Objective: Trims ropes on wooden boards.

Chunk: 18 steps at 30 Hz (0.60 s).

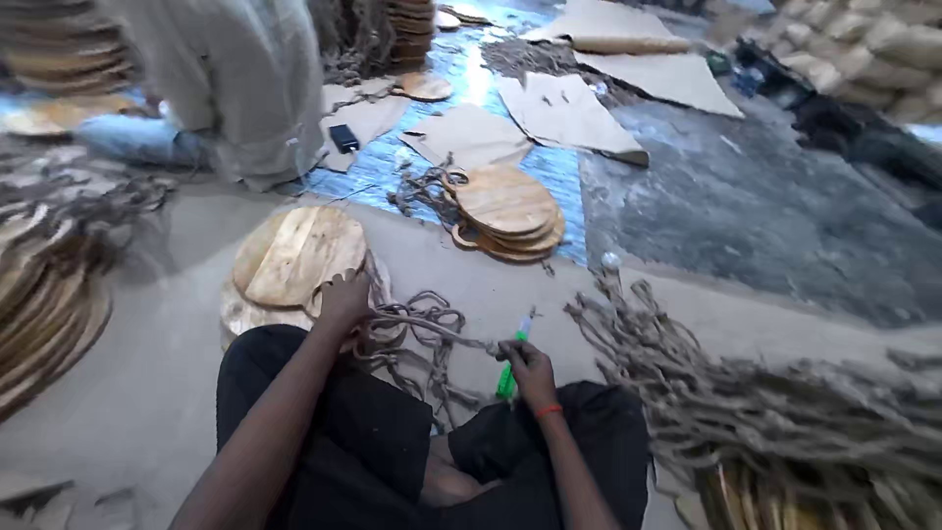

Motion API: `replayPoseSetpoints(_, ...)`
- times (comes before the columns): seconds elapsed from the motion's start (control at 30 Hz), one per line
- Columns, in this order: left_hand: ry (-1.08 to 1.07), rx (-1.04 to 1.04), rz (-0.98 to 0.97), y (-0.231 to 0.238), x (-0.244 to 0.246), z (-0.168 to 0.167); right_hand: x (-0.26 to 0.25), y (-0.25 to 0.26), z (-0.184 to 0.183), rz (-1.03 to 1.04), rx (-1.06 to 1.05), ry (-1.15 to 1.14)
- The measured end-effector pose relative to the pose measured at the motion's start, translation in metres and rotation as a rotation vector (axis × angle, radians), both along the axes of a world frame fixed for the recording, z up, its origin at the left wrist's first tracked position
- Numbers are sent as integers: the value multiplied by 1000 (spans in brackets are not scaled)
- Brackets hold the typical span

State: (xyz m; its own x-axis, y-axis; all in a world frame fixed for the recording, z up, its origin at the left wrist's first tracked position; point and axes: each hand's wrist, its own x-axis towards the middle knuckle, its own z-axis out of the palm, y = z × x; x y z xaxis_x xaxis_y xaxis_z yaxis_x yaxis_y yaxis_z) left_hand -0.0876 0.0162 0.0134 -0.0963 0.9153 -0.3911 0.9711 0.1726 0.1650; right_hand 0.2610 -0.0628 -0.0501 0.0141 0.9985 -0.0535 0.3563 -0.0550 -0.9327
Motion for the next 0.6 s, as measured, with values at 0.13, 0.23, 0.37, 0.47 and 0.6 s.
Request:
replayPoseSetpoints(0.13, -488, 135, -445, -31, 76, -30, -6, 0, -8, 99, -54, 61)
replayPoseSetpoints(0.23, -509, 70, -707, -52, 121, -36, -22, -5, -7, 187, -55, -7)
replayPoseSetpoints(0.37, -365, -62, -716, -52, 130, -42, -33, -9, 7, 280, -245, -352)
replayPoseSetpoints(0.47, -304, -108, -686, -49, 131, -47, -43, -5, 16, 395, -383, -539)
replayPoseSetpoints(0.6, -297, -217, -663, -49, 125, -44, -58, -16, 24, 530, -301, -600)
